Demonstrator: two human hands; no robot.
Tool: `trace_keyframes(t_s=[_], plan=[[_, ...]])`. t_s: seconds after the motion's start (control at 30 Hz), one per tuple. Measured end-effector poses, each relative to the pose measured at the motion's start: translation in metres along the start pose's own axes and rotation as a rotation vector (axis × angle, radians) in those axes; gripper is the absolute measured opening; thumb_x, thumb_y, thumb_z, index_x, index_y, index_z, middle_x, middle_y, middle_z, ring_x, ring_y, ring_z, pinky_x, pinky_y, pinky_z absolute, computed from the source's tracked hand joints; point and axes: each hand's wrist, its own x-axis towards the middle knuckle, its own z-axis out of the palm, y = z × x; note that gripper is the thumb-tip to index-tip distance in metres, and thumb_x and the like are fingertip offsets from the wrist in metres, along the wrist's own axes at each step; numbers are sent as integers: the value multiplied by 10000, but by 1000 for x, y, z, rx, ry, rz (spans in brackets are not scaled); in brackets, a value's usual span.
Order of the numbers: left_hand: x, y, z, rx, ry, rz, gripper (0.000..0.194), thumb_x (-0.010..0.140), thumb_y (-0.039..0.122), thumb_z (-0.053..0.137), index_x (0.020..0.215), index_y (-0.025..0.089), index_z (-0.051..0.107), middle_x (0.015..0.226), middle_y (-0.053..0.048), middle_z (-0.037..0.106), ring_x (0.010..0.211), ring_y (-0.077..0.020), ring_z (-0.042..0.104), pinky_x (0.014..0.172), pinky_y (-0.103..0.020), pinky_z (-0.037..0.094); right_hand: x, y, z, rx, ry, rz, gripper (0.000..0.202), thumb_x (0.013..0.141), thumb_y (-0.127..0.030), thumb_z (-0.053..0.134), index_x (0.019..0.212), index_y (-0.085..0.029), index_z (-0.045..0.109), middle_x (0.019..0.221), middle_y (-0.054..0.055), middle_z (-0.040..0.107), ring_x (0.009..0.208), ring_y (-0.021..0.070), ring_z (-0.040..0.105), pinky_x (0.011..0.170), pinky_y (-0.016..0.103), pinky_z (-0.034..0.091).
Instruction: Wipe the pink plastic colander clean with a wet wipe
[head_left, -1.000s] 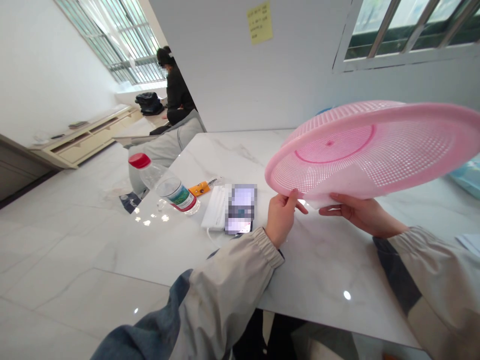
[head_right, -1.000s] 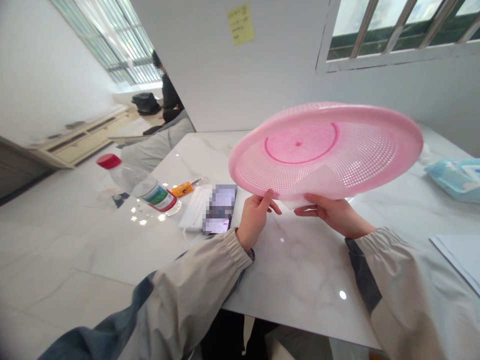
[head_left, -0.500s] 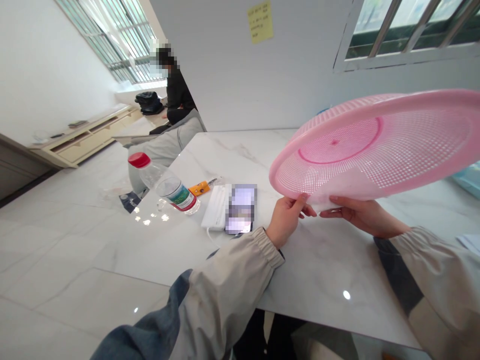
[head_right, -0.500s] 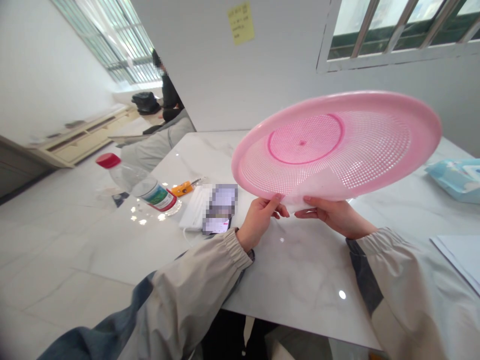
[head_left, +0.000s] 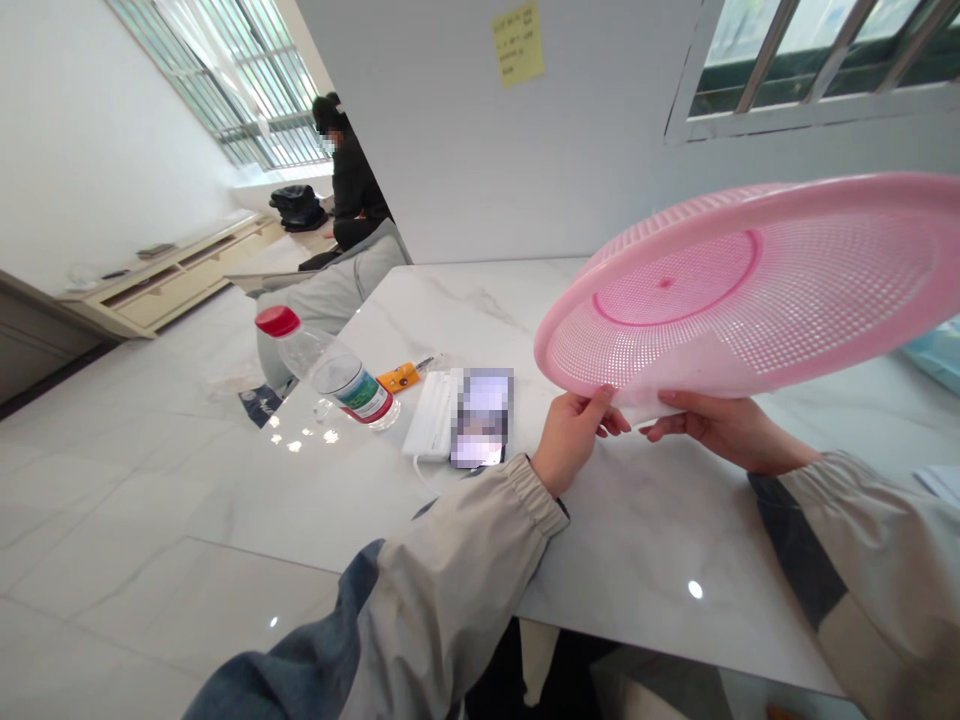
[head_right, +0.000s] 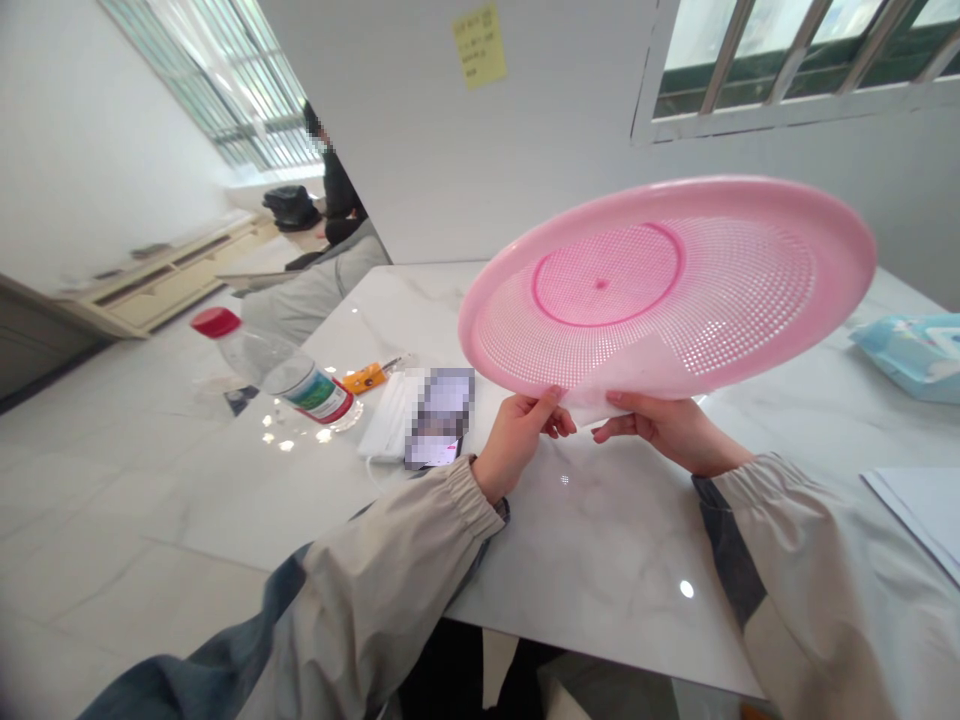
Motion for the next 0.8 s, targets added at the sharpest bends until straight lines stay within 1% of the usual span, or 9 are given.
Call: trace_keyframes(t_s=[0.27, 0.43, 0.5, 0.63, 0.73, 0.8], plan=[[0, -1, 1, -15, 6, -12, 553, 967, 652, 701, 708, 164, 746, 747, -98, 754, 684, -163, 622, 707, -322, 477, 1, 3, 0, -15, 31, 21, 302, 850, -541, 961, 984, -278, 897, 930, 37, 856, 755, 256, 811, 920, 467, 737], [0, -1, 1, -15, 13, -16, 558, 954, 661, 708, 702, 165, 745, 742, -100, 754, 679, -162, 620, 701, -321, 475, 2, 6, -5, -29, 30, 37, 330, 862, -565, 950, 992, -268, 889, 848, 31, 833, 760, 268, 816, 992, 507, 718], [0, 0, 1, -17, 14, -16, 556, 954, 659, 706, 701, 165, 744, 741, -99, 753, 677, -160, 618, 700, -320, 473, 2, 6, -4, -25, 25, 35, 321, 865, -555, 951, 1005, -273, 888, 882, 28, 840, 753, 261, 813, 979, 506, 723], [0, 0, 1, -13, 10, -23, 556, 959, 657, 705, 701, 167, 742, 739, -99, 754, 669, -158, 613, 702, -323, 477, 1, 1, 4, -8, 43, 13, 293, 841, -514, 965, 1028, -301, 890, 1025, 34, 867, 761, 250, 801, 877, 477, 741], [0, 0, 0, -11, 10, -30, 548, 962, 652, 708, 705, 169, 740, 741, -99, 756, 673, -159, 619, 706, -326, 482, -1, -2, 10, -1, 68, -13, 309, 817, -490, 974, 1040, -294, 889, 1130, 38, 870, 848, 248, 803, 825, 429, 747], [-1, 1, 0, -7, 9, -30, 552, 967, 656, 710, 708, 170, 740, 746, -100, 760, 677, -160, 623, 713, -329, 486, -2, -3, 12, 3, 75, -15, 328, 814, -480, 975, 1068, -292, 888, 1189, 39, 866, 936, 256, 809, 824, 403, 748]])
